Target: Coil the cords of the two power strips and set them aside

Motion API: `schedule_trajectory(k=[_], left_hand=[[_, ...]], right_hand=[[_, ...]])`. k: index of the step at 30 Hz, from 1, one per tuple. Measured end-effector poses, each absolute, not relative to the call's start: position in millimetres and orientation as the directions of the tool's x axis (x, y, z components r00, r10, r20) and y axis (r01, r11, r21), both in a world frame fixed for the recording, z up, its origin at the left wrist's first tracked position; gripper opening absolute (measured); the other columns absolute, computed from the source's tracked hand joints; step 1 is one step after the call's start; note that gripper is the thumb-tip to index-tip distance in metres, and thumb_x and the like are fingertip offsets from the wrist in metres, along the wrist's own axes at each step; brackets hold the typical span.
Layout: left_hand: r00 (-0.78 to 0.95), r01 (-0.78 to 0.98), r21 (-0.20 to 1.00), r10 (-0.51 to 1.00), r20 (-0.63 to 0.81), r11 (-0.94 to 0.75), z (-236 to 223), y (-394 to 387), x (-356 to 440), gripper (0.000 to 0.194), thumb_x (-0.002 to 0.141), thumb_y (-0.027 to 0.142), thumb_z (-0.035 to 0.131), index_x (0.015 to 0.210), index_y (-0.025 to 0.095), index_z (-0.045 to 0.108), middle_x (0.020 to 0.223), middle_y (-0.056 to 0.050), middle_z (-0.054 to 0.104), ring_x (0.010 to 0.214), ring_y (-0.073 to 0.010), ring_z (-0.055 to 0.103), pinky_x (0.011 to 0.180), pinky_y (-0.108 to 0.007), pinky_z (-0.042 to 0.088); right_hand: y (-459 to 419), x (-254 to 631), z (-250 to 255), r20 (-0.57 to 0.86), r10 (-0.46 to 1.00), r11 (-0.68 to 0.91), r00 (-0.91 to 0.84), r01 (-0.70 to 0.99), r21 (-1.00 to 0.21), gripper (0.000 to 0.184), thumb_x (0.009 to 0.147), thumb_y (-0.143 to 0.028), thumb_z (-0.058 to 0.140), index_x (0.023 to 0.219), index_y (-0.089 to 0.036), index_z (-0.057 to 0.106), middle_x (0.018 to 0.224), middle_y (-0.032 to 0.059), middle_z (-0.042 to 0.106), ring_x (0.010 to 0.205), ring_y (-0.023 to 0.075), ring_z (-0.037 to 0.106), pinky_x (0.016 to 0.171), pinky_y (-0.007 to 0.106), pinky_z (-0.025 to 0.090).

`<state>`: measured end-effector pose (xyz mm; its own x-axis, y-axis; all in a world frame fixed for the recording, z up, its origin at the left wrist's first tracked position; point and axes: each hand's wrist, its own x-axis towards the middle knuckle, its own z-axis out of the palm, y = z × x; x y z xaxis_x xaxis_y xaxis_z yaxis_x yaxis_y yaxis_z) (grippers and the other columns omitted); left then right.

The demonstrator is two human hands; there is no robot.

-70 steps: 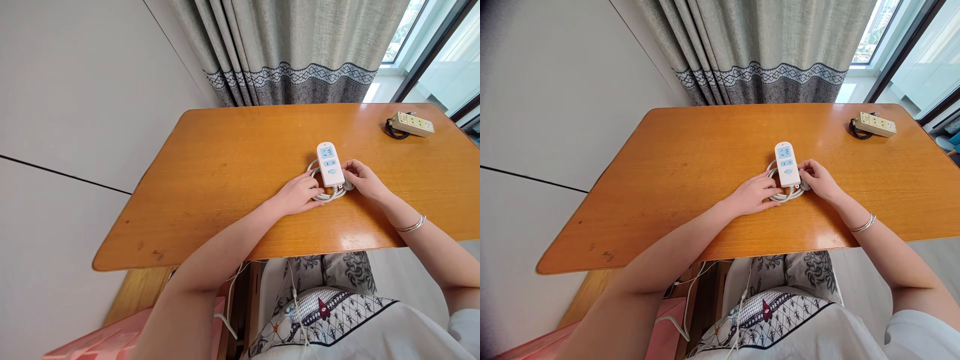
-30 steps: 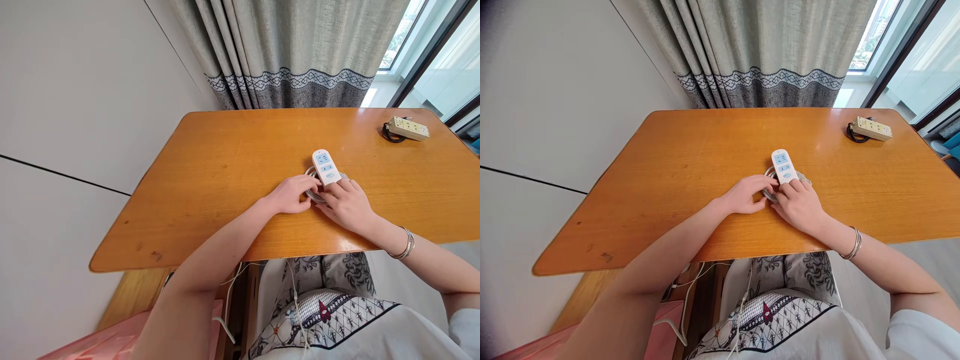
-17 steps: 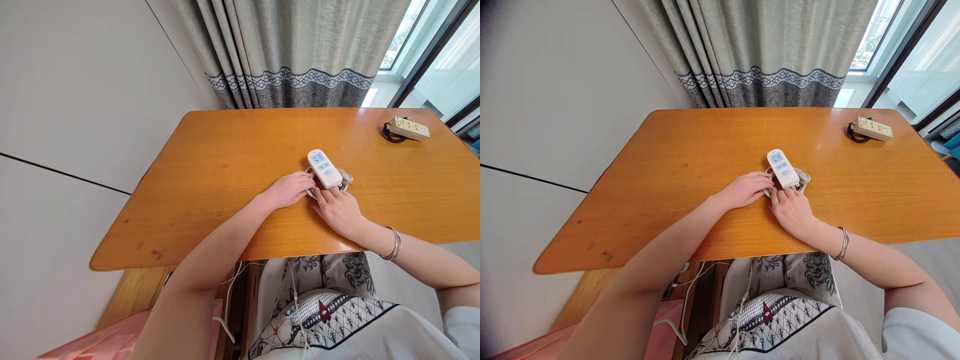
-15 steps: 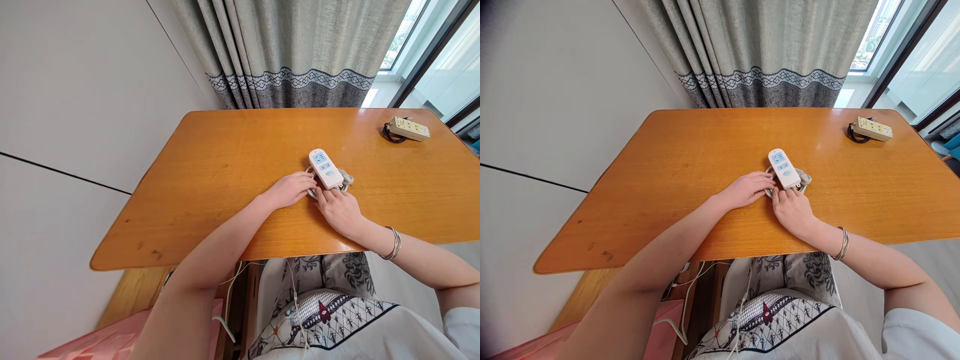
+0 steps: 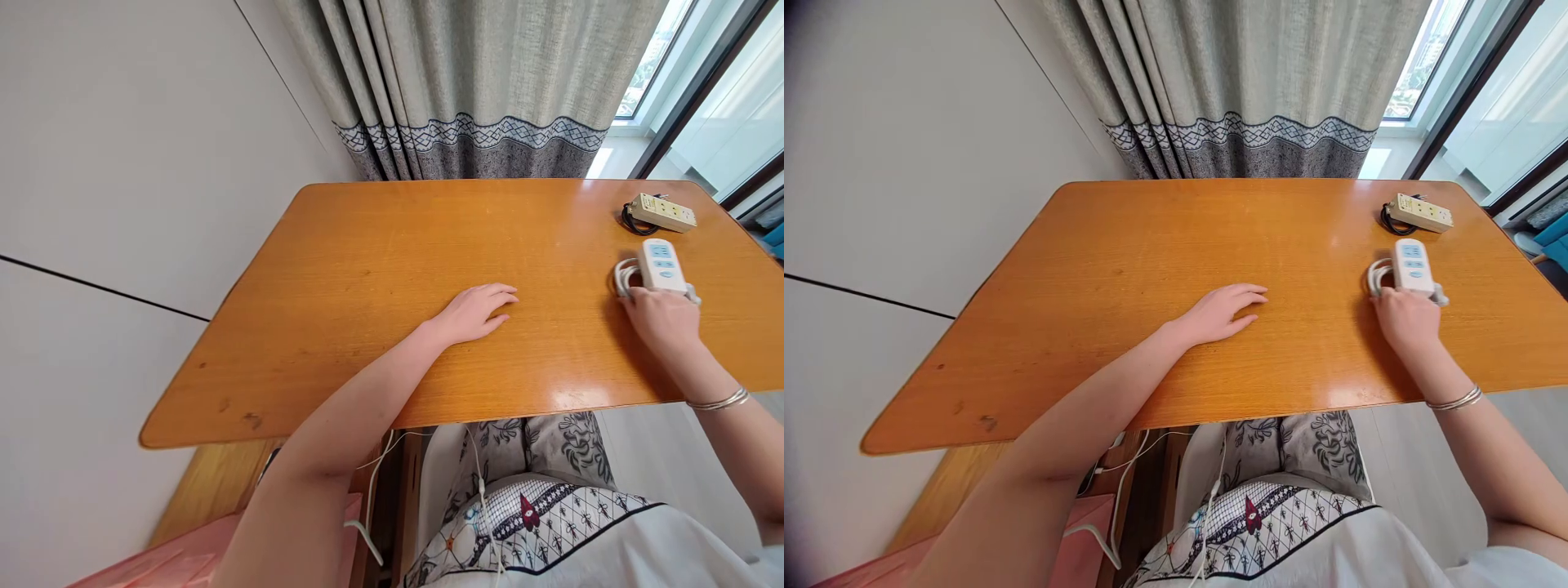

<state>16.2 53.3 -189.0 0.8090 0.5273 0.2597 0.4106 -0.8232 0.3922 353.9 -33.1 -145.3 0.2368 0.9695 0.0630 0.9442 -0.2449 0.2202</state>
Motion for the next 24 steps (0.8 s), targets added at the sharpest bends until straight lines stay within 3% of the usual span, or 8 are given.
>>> schedule_trajectory(k=[3, 6, 8, 10, 12, 15, 19, 24], left_hand=[[0.819, 0.395, 0.370, 0.505, 0.272, -0.841, -190.1, 53.1, 18.9, 0.028, 0.099, 0.024, 0.057, 0.122, 0.016, 0.070, 0.137, -0.014, 0.070, 0.128, -0.0279, 0.067, 0.108, -0.050, 0.056], [0.823, 0.383, 0.370, 0.494, 0.280, -0.847, -190.8, 54.1, 19.4, 0.026, 0.099, 0.025, 0.057, 0.117, 0.015, 0.072, 0.130, -0.015, 0.074, 0.124, -0.0282, 0.069, 0.107, -0.050, 0.057], [0.821, 0.380, 0.373, 0.494, 0.285, -0.846, -191.3, 54.9, 19.2, 0.026, 0.099, 0.026, 0.057, 0.116, 0.014, 0.073, 0.130, -0.015, 0.074, 0.123, -0.0285, 0.069, 0.107, -0.050, 0.057], [0.820, 0.378, 0.374, 0.494, 0.288, -0.847, -191.5, 55.4, 18.8, 0.026, 0.100, 0.026, 0.056, 0.117, 0.014, 0.073, 0.130, -0.015, 0.074, 0.123, -0.0286, 0.069, 0.107, -0.051, 0.056], [0.820, 0.377, 0.374, 0.494, 0.291, -0.847, -191.5, 55.3, 18.5, 0.026, 0.100, 0.026, 0.056, 0.117, 0.015, 0.072, 0.130, -0.015, 0.074, 0.123, -0.0280, 0.069, 0.106, -0.051, 0.056], [0.821, 0.373, 0.374, 0.489, 0.294, -0.849, -191.0, 54.9, 18.4, 0.025, 0.100, 0.026, 0.057, 0.117, 0.016, 0.072, 0.130, -0.014, 0.074, 0.123, -0.0270, 0.069, 0.106, -0.049, 0.057], [0.825, 0.371, 0.389, 0.492, 0.279, -0.843, -189.9, 54.8, 18.7, 0.025, 0.100, 0.026, 0.056, 0.117, 0.017, 0.072, 0.131, -0.013, 0.074, 0.124, -0.0270, 0.068, 0.107, -0.049, 0.056], [0.825, 0.390, 0.409, 0.510, 0.243, -0.825, -188.9, 54.3, 19.3, 0.027, 0.100, 0.027, 0.056, 0.119, 0.016, 0.071, 0.134, -0.013, 0.072, 0.127, -0.0280, 0.066, 0.110, -0.049, 0.054]], right_hand=[[-30.2, 386.4, -142.5, 0.101, 0.913, -0.407, 0.396, 0.905, 0.123, 0.030, 0.100, -0.039, 0.061, 0.081, -0.016, 0.069, 0.077, 0.0202, 0.062, 0.082, 0.0395, 0.067, 0.064, 0.042, 0.037], [-25.2, 404.9, -144.5, 0.153, 0.891, -0.435, 0.427, 0.900, 0.023, 0.038, 0.098, -0.035, 0.066, 0.065, -0.023, 0.051, 0.062, 0.0045, 0.040, 0.073, 0.0316, 0.059, 0.065, 0.042, 0.029], [-18.8, 412.6, -146.3, 0.215, 0.880, -0.422, 0.422, 0.905, -0.052, 0.044, 0.095, -0.034, 0.070, 0.061, -0.026, 0.045, 0.060, -0.0005, 0.031, 0.068, 0.0256, 0.051, 0.066, 0.042, 0.026], [-10.8, 417.7, -146.0, 0.258, 0.877, -0.395, 0.405, 0.914, -0.091, 0.036, 0.096, -0.037, 0.070, 0.067, -0.024, 0.054, 0.064, 0.0032, 0.041, 0.069, 0.0232, 0.050, 0.067, 0.041, 0.024], [-3.5, 418.8, -143.7, 0.237, 0.890, -0.390, 0.388, 0.920, -0.041, 0.027, 0.101, -0.039, 0.062, 0.091, -0.016, 0.070, 0.085, 0.0157, 0.060, 0.076, 0.0251, 0.057, 0.067, 0.040, 0.025], [2.0, 409.1, -142.0, 0.224, 0.898, -0.403, 0.380, 0.912, 0.068, 0.042, 0.106, -0.037, 0.050, 0.125, -0.005, 0.070, 0.121, 0.0283, 0.064, 0.094, 0.0320, 0.065, 0.066, 0.038, 0.031], [-1.4, 372.2, -149.6, 0.258, 0.954, -0.180, 0.155, 0.981, 0.077, 0.040, 0.103, -0.036, 0.054, 0.130, -0.011, 0.071, 0.127, 0.0201, 0.066, 0.112, 0.0352, 0.066, 0.072, 0.035, 0.045], [-4.4, 306.8, -149.9, 0.098, 0.983, 0.160, -0.155, 0.986, -0.048, 0.034, 0.100, -0.038, 0.061, 0.127, -0.022, 0.073, 0.124, 0.0107, 0.070, 0.104, 0.0266, 0.071, 0.077, 0.032, 0.054]])
